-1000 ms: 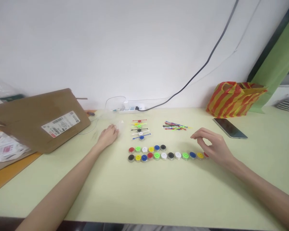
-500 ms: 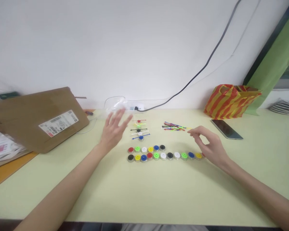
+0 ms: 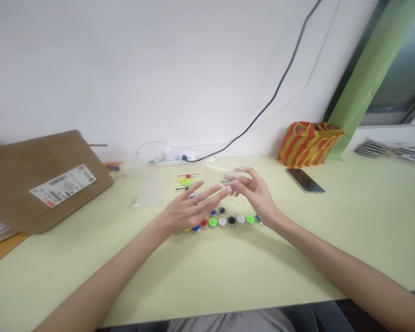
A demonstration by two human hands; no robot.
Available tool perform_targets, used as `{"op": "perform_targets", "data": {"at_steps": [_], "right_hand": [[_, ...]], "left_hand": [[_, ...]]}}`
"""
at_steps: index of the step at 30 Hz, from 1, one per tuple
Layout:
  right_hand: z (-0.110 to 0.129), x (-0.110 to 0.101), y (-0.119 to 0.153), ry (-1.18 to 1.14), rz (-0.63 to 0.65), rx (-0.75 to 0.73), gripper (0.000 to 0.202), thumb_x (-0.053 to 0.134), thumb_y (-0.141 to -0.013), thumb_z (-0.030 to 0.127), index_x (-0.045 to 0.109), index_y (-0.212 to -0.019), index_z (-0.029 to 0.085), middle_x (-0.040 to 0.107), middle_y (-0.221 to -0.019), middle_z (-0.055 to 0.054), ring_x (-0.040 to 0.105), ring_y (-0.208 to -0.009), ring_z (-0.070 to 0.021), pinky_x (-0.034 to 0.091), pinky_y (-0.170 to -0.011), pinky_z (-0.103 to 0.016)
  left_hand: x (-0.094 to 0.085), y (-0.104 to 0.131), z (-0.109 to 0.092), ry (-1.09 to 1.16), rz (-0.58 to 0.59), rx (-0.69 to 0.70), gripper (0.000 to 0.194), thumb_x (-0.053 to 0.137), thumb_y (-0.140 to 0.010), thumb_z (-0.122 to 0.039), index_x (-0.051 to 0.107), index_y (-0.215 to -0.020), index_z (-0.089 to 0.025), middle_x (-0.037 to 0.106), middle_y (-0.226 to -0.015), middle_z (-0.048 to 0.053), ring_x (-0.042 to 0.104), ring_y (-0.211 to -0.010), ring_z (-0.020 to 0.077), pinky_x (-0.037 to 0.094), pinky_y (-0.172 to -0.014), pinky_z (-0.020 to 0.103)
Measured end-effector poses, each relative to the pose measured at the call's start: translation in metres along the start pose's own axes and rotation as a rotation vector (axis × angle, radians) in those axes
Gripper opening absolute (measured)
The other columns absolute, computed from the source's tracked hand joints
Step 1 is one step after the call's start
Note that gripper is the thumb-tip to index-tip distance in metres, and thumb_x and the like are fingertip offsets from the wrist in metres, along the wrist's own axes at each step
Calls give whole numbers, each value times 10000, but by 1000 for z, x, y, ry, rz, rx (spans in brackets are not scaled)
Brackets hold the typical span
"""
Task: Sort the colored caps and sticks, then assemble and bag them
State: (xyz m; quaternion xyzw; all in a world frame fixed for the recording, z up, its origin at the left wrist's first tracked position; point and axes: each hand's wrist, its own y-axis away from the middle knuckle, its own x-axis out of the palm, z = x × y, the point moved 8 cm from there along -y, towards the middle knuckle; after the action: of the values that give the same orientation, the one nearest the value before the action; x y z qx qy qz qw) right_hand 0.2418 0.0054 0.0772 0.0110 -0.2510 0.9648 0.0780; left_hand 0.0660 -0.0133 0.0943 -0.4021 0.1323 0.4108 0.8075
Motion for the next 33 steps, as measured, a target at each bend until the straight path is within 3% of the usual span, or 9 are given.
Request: {"op": "perform_targets", "data": {"at_steps": [3,7,11,13,15,18,23,27,33], "right_hand": [[-10,-11,4,57,-38,8,255,741,-877,420,637,-920,191,686,-766,-19,656,-717,-167,525,-701,-325],[-10,-17,10,70,-92,-18,207,759,-863,357,637,-860,189,717,-801,-38,717,-797,-201,554,-766,-353],[-1,-11,17,118,-117,-67,167,734,-882,303,620,-824,196,718,-836,-38,747,-883,-225,567,-811,-362],[4,-7,21,152,-111,-97,150,713,-898,279,616,-815,200,711,-830,-35,743,-883,-222,570,-807,-363],[9,-3,24,219,-78,-158,112,674,-923,236,611,-833,209,724,-872,-41,730,-915,-217,568,-835,-377],[25,8,34,455,-5,-403,83,623,-941,146,611,-913,223,727,-1038,-70,683,-1051,-224,539,-927,-423],[45,22,57,792,-23,-808,217,656,-884,51,625,-981,243,648,-1122,-99,617,-1079,-246,532,-900,-443],[50,20,62,865,-111,-875,253,656,-845,8,619,-913,249,637,-1020,-77,592,-978,-240,524,-819,-417],[46,25,58,873,-11,-866,232,573,-913,30,649,-912,249,616,-781,-33,533,-736,-178,465,-671,-332]], "left_hand": [[4,11,3,-38,30,-95,459,558,-963,-70,573,-1388,-245,535,-1527,47,430,-1478,200,222,-1305,445],[-1,29,26,31,-16,-396,710,578,-948,-157,294,-1597,-205,347,-1633,185,351,-1517,318,302,-1241,559],[-1,38,43,103,-57,-576,901,729,-895,-394,226,-1603,-155,489,-1525,236,397,-1483,375,319,-1205,614],[2,41,46,114,-60,-592,761,753,-883,-362,380,-1519,-176,599,-1417,198,471,-1432,362,350,-1189,600],[4,42,45,102,-74,-561,423,733,-894,-255,583,-1288,-218,658,-1331,148,551,-1356,332,404,-1150,563],[3,44,43,62,-104,-530,106,687,-897,-140,649,-946,-225,716,-1170,93,633,-1223,290,482,-1033,487],[-1,46,47,38,-112,-570,91,652,-916,-133,624,-897,-218,743,-982,61,669,-1069,265,493,-891,424],[-1,47,50,34,-117,-589,88,622,-929,-145,618,-890,-224,740,-942,52,670,-1023,255,493,-873,415],[2,45,45,71,-98,-555,200,627,-916,-160,663,-1089,-253,731,-1145,78,650,-1169,275,505,-971,451]]}}
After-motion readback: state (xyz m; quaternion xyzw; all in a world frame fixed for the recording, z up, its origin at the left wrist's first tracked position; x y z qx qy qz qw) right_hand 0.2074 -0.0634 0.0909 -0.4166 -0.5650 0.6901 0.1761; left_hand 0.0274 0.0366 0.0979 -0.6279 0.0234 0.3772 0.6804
